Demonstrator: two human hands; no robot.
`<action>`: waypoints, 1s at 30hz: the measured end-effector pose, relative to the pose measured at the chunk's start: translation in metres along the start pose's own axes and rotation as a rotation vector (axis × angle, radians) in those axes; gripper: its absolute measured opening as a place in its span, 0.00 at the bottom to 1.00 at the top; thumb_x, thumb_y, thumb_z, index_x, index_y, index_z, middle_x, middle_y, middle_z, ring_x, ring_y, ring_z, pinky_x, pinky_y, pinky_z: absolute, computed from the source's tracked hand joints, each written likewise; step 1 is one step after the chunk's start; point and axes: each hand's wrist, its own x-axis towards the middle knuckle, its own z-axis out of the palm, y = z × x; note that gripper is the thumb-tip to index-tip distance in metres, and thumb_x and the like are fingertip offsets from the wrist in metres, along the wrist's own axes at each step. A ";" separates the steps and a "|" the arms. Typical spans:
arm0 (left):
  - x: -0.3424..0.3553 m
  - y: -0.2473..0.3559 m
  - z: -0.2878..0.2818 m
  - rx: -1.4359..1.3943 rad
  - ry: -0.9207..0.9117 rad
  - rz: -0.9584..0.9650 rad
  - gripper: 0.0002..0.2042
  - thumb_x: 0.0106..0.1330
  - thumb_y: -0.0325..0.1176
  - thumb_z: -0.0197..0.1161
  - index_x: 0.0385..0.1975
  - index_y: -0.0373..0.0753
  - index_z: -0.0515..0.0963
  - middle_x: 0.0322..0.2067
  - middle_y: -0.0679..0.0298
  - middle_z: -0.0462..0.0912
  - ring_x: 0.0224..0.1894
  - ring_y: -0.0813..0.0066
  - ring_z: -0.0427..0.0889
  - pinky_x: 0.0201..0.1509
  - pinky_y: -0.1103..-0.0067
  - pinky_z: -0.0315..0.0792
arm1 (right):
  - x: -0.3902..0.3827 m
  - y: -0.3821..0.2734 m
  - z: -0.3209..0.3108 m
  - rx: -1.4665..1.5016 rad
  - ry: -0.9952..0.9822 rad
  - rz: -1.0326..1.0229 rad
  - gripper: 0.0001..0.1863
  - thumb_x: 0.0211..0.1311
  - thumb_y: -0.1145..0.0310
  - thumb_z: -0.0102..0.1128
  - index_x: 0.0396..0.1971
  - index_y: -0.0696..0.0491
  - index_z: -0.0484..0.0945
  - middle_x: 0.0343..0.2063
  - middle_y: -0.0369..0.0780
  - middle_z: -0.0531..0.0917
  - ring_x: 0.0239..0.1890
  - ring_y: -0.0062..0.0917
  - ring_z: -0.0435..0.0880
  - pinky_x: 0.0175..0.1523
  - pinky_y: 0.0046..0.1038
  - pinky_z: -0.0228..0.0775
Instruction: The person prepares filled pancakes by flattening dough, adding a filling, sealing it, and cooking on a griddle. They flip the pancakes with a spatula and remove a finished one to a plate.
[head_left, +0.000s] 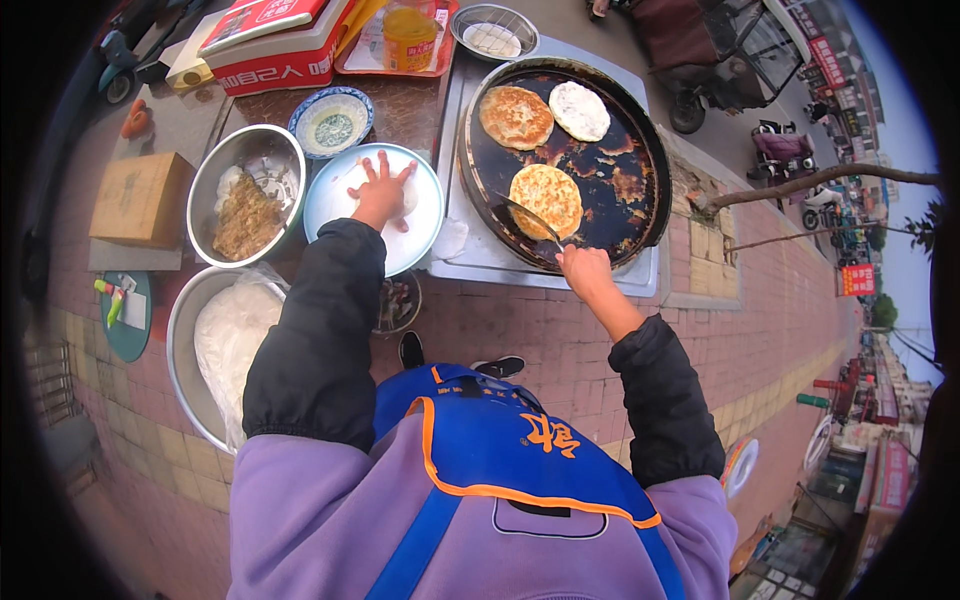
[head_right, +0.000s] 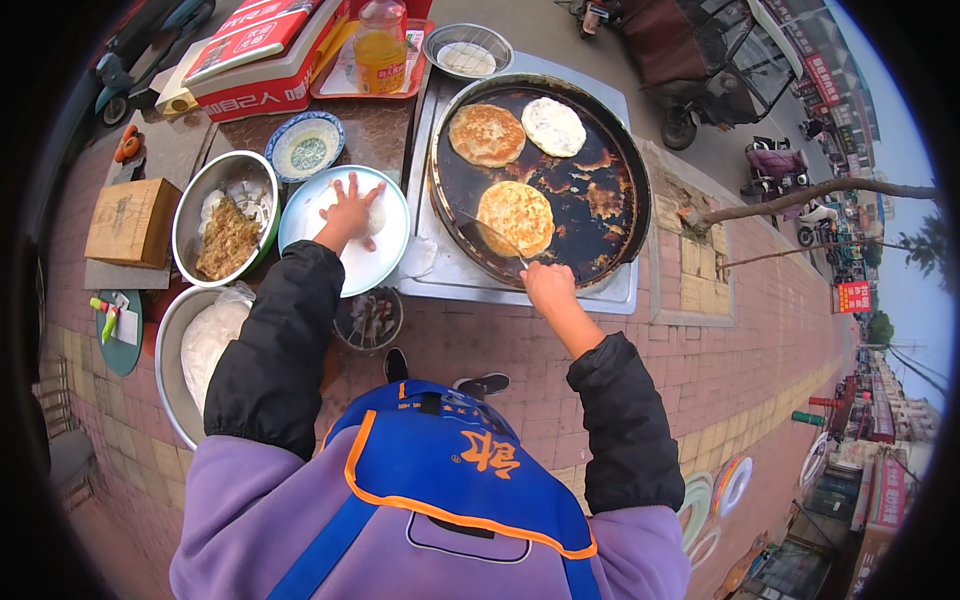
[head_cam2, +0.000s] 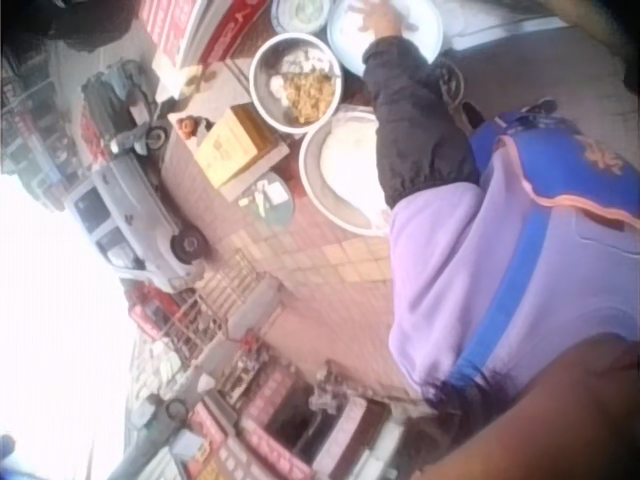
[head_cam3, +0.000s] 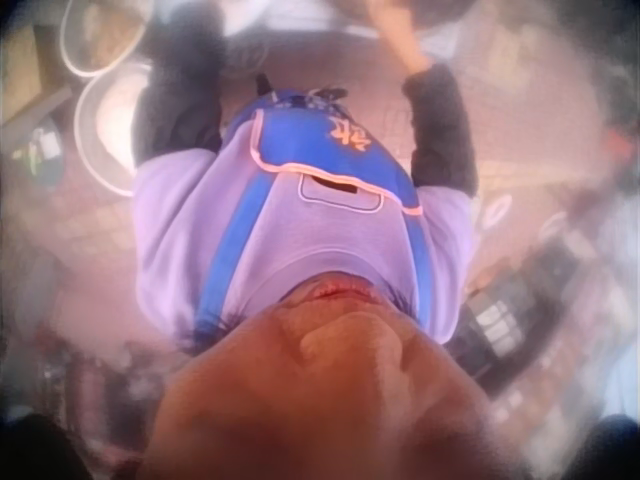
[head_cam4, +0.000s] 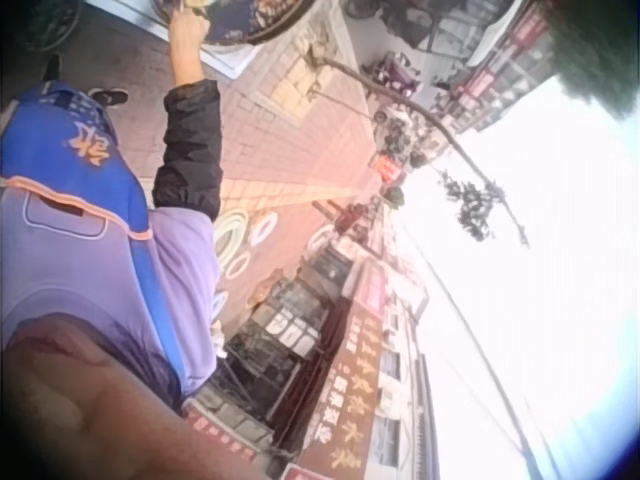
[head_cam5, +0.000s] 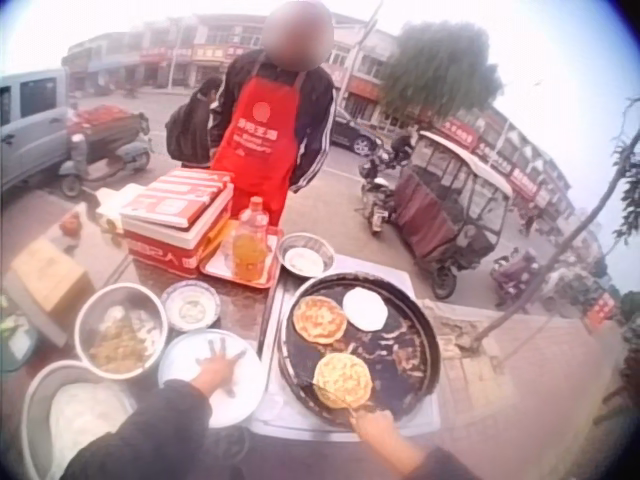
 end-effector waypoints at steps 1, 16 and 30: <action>0.000 0.000 0.000 -0.018 0.001 0.002 0.68 0.31 0.37 0.88 0.74 0.78 0.45 0.78 0.53 0.25 0.77 0.35 0.30 0.62 0.30 0.58 | -0.009 0.005 0.004 -0.020 -0.021 -0.005 0.18 0.69 0.52 0.55 0.27 0.50 0.80 0.19 0.41 0.85 0.28 0.37 0.86 0.37 0.40 0.72; -0.002 0.000 -0.005 0.039 -0.033 0.006 0.71 0.30 0.42 0.89 0.75 0.77 0.40 0.77 0.52 0.23 0.77 0.34 0.30 0.61 0.32 0.62 | -0.089 0.107 0.002 -0.158 -0.118 0.185 0.18 0.70 0.54 0.53 0.29 0.51 0.82 0.22 0.41 0.86 0.30 0.38 0.87 0.39 0.38 0.76; -0.002 0.001 -0.006 0.039 -0.038 0.001 0.69 0.31 0.43 0.88 0.75 0.75 0.43 0.77 0.52 0.24 0.77 0.35 0.29 0.63 0.32 0.59 | -0.024 0.083 0.032 -0.074 -0.080 0.310 0.20 0.70 0.53 0.54 0.26 0.50 0.87 0.25 0.39 0.88 0.33 0.35 0.89 0.40 0.37 0.78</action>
